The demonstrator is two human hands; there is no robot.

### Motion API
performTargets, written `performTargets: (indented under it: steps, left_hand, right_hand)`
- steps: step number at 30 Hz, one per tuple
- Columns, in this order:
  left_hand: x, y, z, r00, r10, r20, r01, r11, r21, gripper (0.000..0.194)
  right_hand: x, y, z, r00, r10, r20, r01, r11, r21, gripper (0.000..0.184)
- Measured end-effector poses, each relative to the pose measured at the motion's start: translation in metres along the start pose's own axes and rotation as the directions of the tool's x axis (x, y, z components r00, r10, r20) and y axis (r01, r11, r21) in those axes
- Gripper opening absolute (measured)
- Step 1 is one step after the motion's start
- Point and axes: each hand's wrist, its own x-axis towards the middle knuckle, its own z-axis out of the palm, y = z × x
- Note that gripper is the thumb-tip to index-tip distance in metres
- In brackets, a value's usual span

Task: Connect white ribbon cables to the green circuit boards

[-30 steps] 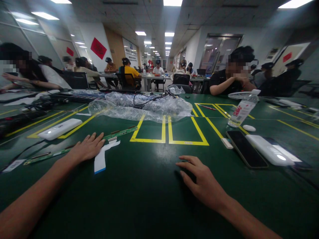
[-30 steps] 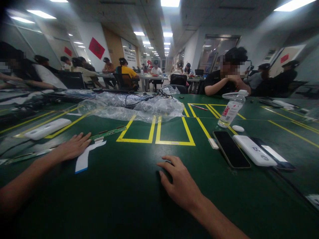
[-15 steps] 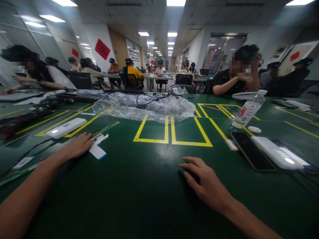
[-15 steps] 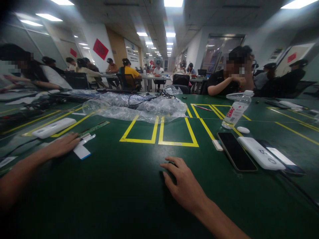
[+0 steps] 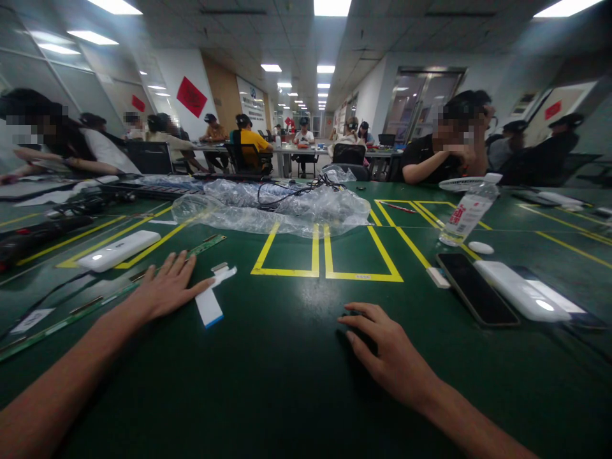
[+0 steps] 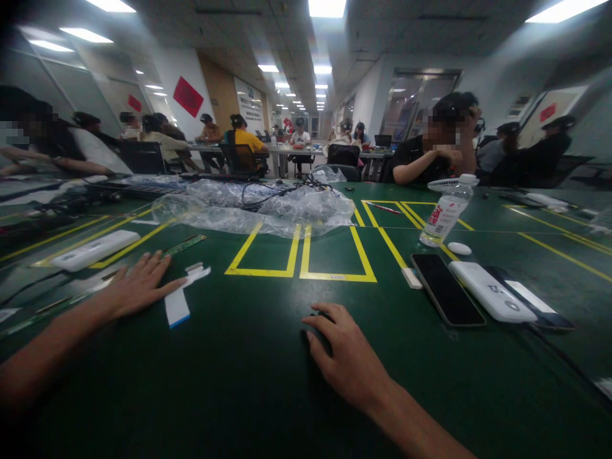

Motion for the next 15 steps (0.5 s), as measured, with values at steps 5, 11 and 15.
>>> performTargets:
  steps: [5, 11, 15]
  left_hand:
    - [-0.031, 0.138, -0.011, 0.938, 0.343, 0.052, -0.345, 0.938, 0.025, 0.092]
    - [-0.058, 0.196, -0.020, 0.822, 0.568, -0.041, -0.569, 0.822, -0.004, 0.079]
    - [-0.020, 0.128, -0.013, 0.948, 0.306, -0.082, -0.302, 0.952, 0.058, 0.067]
  right_hand:
    - [-0.002, -0.006, 0.001, 0.999, 0.014, 0.038, -0.012, 0.998, -0.057, 0.036]
    - [-0.010, -0.020, 0.011, 0.980, 0.023, 0.195, 0.013, 0.984, -0.177, 0.058]
    - [-0.011, -0.021, 0.006, 0.974, 0.060, 0.220, -0.023, 0.986, -0.167, 0.059]
